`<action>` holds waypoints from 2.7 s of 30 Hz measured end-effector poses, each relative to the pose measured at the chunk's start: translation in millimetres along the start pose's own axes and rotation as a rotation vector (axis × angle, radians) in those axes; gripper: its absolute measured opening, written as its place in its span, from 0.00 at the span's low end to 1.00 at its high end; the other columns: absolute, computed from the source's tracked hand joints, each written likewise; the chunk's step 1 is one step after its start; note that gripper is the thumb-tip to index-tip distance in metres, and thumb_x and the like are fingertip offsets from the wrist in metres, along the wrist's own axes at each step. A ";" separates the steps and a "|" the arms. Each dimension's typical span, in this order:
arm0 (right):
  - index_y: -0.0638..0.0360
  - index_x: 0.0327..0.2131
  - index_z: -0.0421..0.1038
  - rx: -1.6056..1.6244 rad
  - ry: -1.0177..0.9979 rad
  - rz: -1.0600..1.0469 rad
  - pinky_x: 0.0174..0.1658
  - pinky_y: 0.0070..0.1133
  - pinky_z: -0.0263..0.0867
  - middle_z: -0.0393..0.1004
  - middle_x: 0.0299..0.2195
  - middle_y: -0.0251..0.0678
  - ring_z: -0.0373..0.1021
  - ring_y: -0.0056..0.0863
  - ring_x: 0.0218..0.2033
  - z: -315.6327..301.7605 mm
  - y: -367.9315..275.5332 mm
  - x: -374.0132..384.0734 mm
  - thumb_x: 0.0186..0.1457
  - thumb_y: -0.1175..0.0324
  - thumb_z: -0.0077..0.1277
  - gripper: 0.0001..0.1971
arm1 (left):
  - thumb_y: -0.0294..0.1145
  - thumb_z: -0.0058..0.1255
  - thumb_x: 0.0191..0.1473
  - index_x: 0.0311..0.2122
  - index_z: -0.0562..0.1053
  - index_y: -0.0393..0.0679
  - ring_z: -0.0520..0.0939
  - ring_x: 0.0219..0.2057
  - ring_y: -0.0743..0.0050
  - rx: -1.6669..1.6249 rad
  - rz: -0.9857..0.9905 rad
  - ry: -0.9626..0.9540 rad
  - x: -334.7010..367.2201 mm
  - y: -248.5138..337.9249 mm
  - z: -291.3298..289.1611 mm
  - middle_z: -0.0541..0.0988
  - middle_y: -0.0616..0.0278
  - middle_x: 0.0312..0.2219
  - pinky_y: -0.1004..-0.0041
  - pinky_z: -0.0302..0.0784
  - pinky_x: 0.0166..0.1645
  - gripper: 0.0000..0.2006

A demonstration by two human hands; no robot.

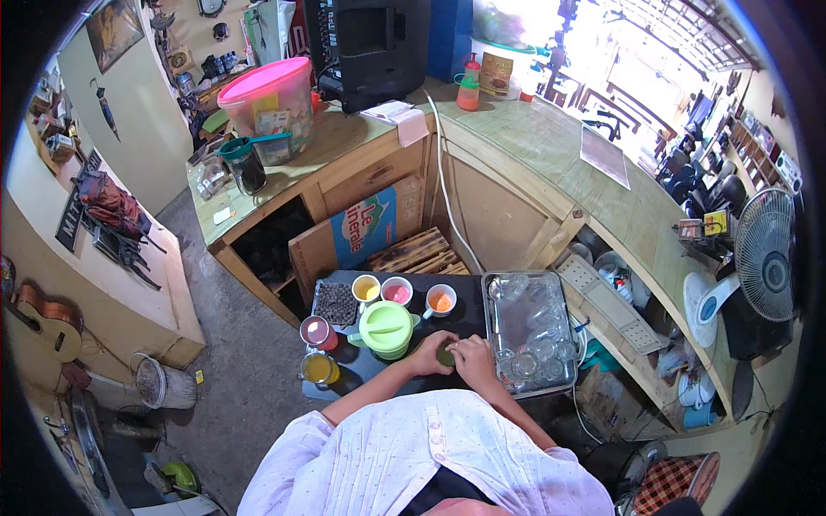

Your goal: Preparing a beverage by mixing powders and liquids in a cup.

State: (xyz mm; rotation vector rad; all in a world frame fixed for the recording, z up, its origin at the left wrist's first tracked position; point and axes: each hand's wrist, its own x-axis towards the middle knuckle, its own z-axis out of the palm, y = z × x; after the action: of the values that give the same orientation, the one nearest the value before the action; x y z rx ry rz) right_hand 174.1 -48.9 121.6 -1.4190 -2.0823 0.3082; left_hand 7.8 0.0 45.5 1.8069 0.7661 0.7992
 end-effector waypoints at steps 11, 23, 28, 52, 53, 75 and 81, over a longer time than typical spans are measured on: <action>0.51 0.30 0.80 0.067 -0.083 0.030 0.38 0.32 0.61 0.78 0.29 0.34 0.71 0.33 0.33 3.0 1.2 -3.5 0.48 0.70 0.55 0.06 | 0.30 0.70 0.24 0.49 0.69 0.40 0.76 0.47 0.61 0.009 0.000 0.004 -0.9 3.3 -0.3 0.74 0.56 0.45 0.67 0.71 0.54 0.38; 0.53 0.30 0.80 0.037 0.024 0.059 0.38 0.32 0.63 0.78 0.28 0.35 0.71 0.35 0.33 1.3 -2.1 -0.7 0.49 0.70 0.54 0.05 | 0.30 0.70 0.24 0.48 0.69 0.40 0.76 0.48 0.61 -0.028 0.013 0.022 -1.1 0.5 -1.1 0.74 0.55 0.45 0.66 0.71 0.54 0.38; 0.53 0.31 0.80 0.098 0.054 0.045 0.37 0.32 0.64 0.78 0.28 0.36 0.73 0.37 0.32 -2.9 -4.4 0.7 0.48 0.70 0.54 0.06 | 0.31 0.70 0.24 0.47 0.70 0.40 0.76 0.48 0.60 -0.041 -0.007 0.028 -1.5 1.5 0.1 0.75 0.55 0.45 0.66 0.71 0.55 0.37; 0.58 0.31 0.79 0.340 0.101 0.223 0.32 0.24 0.68 0.79 0.29 0.37 0.74 0.32 0.29 -70.0 -26.8 -12.7 0.51 0.76 0.55 0.05 | 0.32 0.71 0.26 0.50 0.69 0.42 0.73 0.53 0.61 -0.117 -0.020 -0.005 -5.1 -2.2 -1.0 0.72 0.57 0.49 0.66 0.68 0.58 0.39; 0.57 0.31 0.79 0.377 0.120 0.261 0.33 0.26 0.68 0.80 0.29 0.37 0.75 0.34 0.30 -78.9 -30.1 -14.3 0.51 0.76 0.55 0.05 | 0.32 0.71 0.25 0.51 0.68 0.42 0.73 0.53 0.61 -0.106 0.000 -0.008 -6.1 -1.6 -2.6 0.72 0.57 0.49 0.66 0.68 0.58 0.40; 0.58 0.37 0.78 0.849 0.319 0.663 0.27 0.12 0.60 0.73 0.24 0.23 0.64 0.09 0.23 -39.3 50.2 -86.3 0.59 0.73 0.52 0.05 | 0.30 0.68 0.27 0.51 0.68 0.44 0.73 0.52 0.61 0.005 -0.084 0.016 -14.5 21.9 -0.5 0.72 0.58 0.49 0.66 0.67 0.58 0.38; 0.60 0.41 0.73 1.197 0.473 0.824 0.30 0.18 0.65 0.71 0.27 0.29 0.67 0.17 0.26 -29.0 54.8 -91.2 0.61 0.73 0.50 0.07 | 0.28 0.66 0.28 0.49 0.69 0.42 0.75 0.50 0.59 -0.011 -0.029 0.107 -46.1 28.2 2.4 0.73 0.56 0.48 0.66 0.70 0.56 0.35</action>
State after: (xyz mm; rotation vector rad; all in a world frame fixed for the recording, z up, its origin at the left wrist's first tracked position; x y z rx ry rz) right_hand 256.4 -113.3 86.2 -1.2411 -0.5496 1.1568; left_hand -13.0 -46.7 62.8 1.7508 0.8535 0.8845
